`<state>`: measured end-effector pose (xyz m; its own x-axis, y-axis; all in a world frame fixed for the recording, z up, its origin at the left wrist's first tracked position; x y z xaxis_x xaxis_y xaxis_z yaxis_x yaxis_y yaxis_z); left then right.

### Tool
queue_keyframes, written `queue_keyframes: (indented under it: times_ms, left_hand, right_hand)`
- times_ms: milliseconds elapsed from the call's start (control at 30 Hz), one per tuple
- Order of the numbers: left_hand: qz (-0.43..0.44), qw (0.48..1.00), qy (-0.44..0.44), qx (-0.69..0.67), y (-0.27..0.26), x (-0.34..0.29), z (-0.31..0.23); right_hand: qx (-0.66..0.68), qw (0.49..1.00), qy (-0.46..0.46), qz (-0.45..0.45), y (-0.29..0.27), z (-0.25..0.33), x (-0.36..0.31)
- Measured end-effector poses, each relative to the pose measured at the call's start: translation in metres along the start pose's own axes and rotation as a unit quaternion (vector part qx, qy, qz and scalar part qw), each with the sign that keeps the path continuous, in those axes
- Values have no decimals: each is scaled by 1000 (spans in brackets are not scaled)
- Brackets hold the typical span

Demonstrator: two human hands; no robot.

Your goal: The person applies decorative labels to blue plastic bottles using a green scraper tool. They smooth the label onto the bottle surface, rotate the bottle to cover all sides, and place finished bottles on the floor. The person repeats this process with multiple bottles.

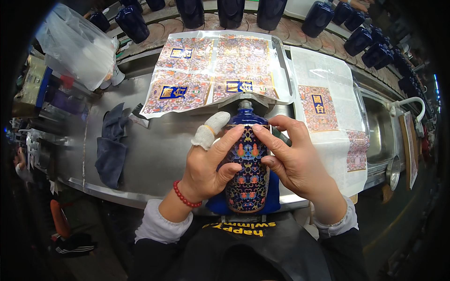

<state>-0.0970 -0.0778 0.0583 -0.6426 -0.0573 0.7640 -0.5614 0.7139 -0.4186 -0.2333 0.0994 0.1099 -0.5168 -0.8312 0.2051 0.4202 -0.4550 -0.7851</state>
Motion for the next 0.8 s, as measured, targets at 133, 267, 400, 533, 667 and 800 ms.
queue_keyframes:
  times_ms: [133, 267, 400, 533, 667, 800]
  left_hand:
    - [0, 1000, 10, 7, 1, 0, 3]
    - [-8, 1000, 8, 4, -1, -1, 6]
    - [-2, 1000, 8, -2, 1, 0, 7]
    - [15, 1000, 10, 20, 0, 2, 4]
    - [0, 1000, -7, 12, -1, 5, 1]
    - [0, 1000, 2, 26, 0, 5, -2]
  right_hand:
    - [-8, 1000, -5, 16, 0, -2, 5]
    - [22, 1000, 2, 10, -1, -2, 8]
    - [4, 1000, -19, -15, 0, 0, 11]
    - [-8, 999, -40, -18, 0, -2, 12]
    - [7, 1000, -9, 5, 0, -8, 8]
    - [-6, 1000, -8, -3, 5, -10, 4]
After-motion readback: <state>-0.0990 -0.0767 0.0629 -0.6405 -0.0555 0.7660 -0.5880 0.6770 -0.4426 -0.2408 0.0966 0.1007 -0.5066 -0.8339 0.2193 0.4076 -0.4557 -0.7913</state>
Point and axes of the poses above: each hand's wrist, its own x-axis towards the middle knuckle, its own y-axis out of the palm, z = x × y, the point moved 1 cm from there along x, towards the middle knuckle, and after that the axes turned 15 degrees about y, right-handed, at the moved point
